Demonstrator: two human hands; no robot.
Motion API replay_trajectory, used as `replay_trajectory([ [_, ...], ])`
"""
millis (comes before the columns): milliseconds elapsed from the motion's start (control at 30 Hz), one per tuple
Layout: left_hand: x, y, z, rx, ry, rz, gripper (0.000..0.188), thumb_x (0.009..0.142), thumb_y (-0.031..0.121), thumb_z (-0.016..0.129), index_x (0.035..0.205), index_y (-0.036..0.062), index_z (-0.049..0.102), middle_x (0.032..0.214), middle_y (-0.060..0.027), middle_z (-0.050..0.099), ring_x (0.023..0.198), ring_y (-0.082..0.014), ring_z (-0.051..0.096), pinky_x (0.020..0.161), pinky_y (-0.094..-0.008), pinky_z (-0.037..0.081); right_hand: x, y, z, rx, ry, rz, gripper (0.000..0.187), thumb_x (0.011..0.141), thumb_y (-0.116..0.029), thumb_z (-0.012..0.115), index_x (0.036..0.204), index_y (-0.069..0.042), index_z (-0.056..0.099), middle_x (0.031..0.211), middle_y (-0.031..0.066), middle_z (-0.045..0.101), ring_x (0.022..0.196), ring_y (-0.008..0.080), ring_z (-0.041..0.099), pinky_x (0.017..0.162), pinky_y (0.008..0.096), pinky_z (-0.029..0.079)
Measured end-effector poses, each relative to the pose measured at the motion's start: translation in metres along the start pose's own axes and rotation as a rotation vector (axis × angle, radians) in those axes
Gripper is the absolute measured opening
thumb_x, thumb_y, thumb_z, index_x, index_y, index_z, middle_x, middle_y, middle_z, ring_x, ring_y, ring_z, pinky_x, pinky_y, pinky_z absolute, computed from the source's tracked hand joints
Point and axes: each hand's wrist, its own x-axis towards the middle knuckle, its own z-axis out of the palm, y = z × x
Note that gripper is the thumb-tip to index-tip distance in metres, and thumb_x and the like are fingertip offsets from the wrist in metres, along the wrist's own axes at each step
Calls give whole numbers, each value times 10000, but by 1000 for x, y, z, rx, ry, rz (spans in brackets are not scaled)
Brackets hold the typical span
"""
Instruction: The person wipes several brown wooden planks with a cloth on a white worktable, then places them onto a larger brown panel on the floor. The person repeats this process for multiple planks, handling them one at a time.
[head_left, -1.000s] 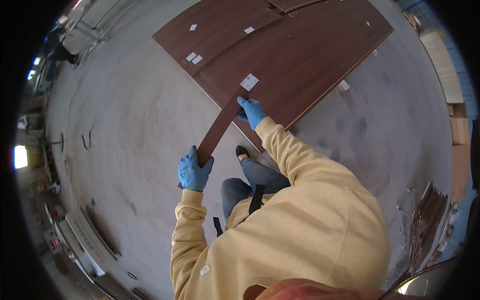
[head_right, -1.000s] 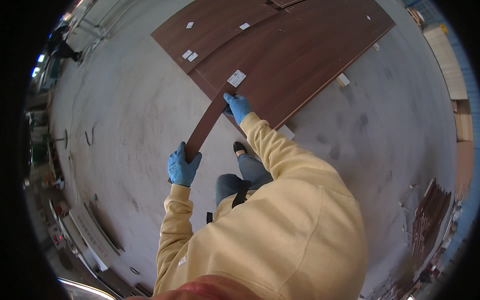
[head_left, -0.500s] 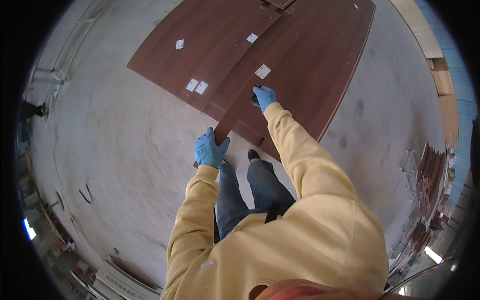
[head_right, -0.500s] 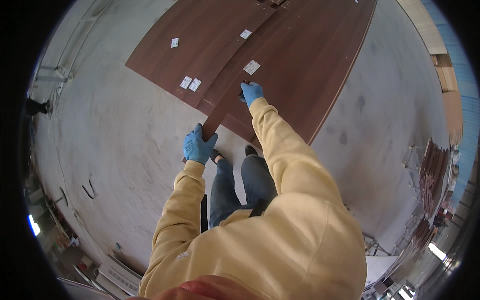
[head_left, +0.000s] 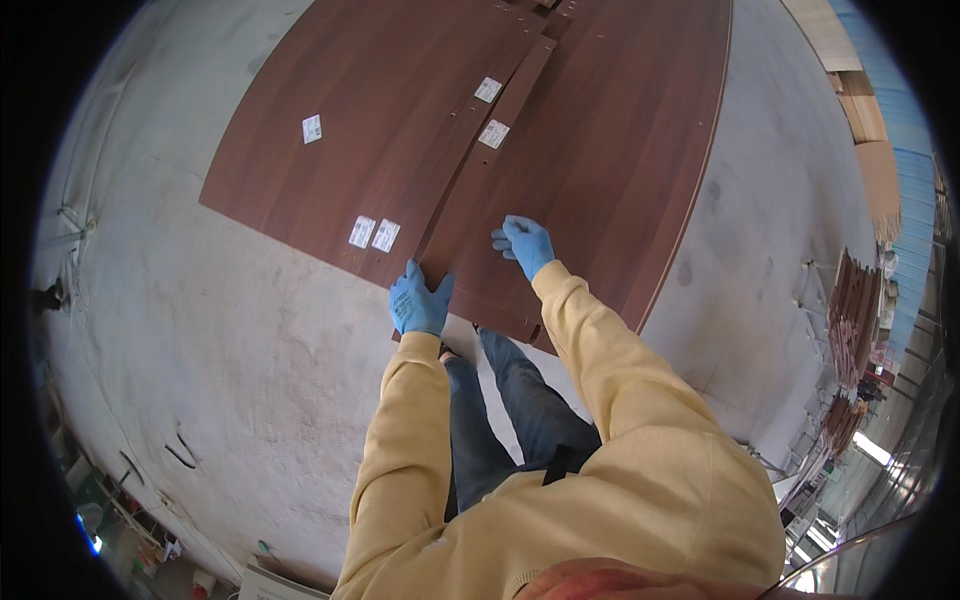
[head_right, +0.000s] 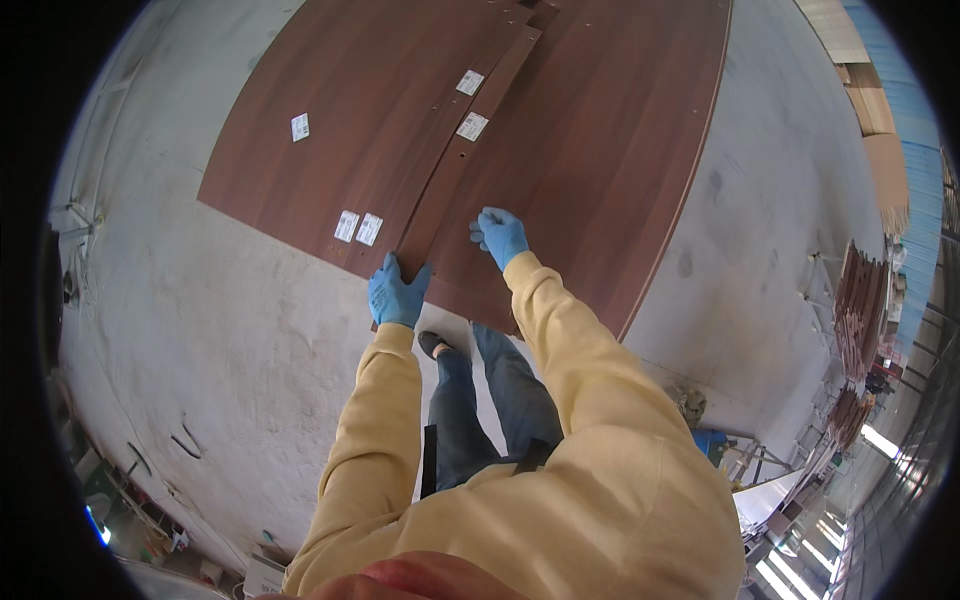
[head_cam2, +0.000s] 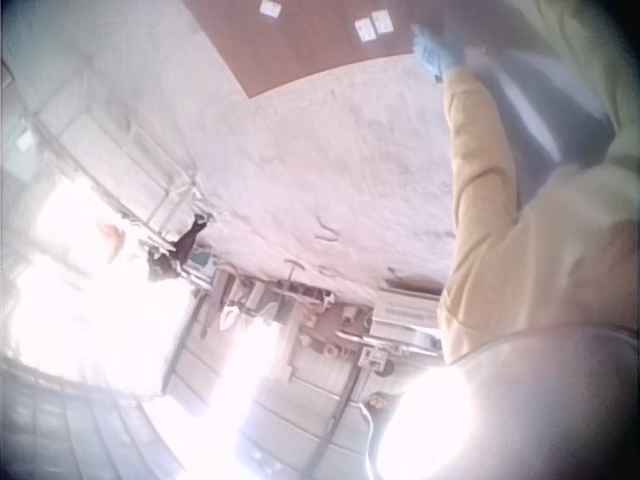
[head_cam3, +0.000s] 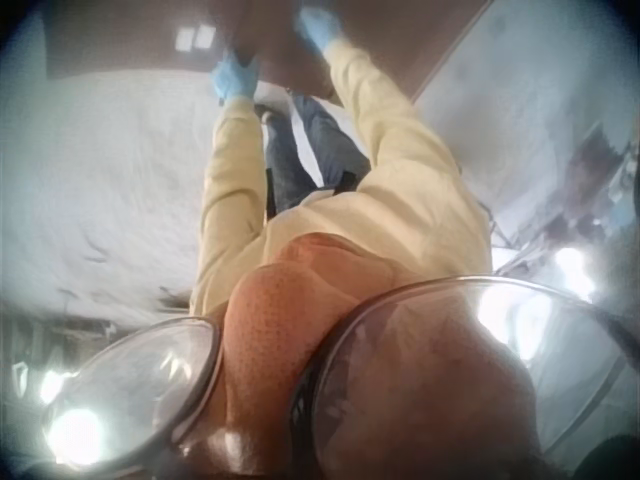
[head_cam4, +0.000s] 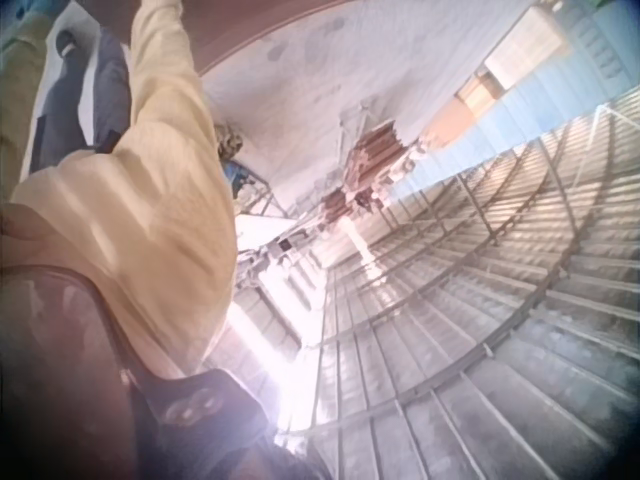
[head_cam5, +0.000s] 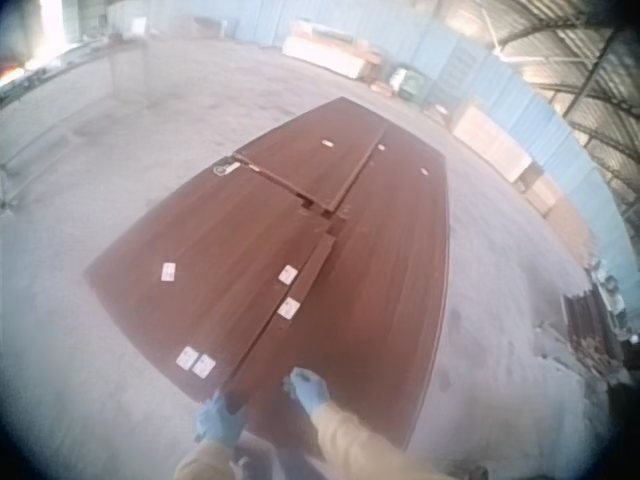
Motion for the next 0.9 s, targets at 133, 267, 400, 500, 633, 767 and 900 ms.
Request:
replay_trajectory([
  [133,26,12,11,20,-4,9,781,868,497,783,1423,1,544,1148,-231,717,1061,-419,668,932,-507,538,17,5,-6,-15,1,37,396,1083,-232,578,1421,-25,590,1193,157,764,943,235,759,782,350,579],
  [267,48,17,26,45,-10,1,810,855,486,800,1451,12,524,1214,-219,697,1106,-407,650,936,-510,536,32,1,-4,-26,-26,52,406,1088,-234,573,1436,-25,581,1211,161,757,977,237,753,802,351,579],
  [400,67,25,40,115,-7,-23,822,840,493,813,1459,36,524,1246,-191,672,1155,-386,624,943,-499,528,44,-4,-1,-44,-62,54,413,1094,-235,564,1450,-26,572,1235,163,748,1015,240,745,825,352,579],
  [500,79,29,47,179,19,-28,804,824,509,814,1443,62,563,1199,-182,685,1127,-394,632,916,-505,533,49,-8,-3,-47,-81,42,417,1096,-236,563,1455,-24,570,1240,161,746,1019,240,743,838,354,580],
  [633,85,32,56,190,92,-8,800,802,520,817,1427,74,592,1204,-179,686,1136,-389,631,903,-508,532,50,-6,-5,-62,-94,66,412,1095,-238,565,1447,-24,578,1234,158,748,1016,240,743,842,359,583],
  [767,93,37,63,199,65,-66,830,815,510,823,1466,75,548,1320,-167,633,1223,-382,588,987,-515,501,61,5,-4,-69,-102,69,381,1085,-228,585,1415,-39,608,1200,146,757,983,229,745,815,356,583],
  [900,72,23,70,110,270,-96,812,814,454,824,1481,84,546,1387,-200,608,1268,-395,572,1065,-521,474,66,6,-5,-52,-135,26,361,1067,-213,615,1389,-51,627,1150,129,768,942,208,743,770,330,576],
])
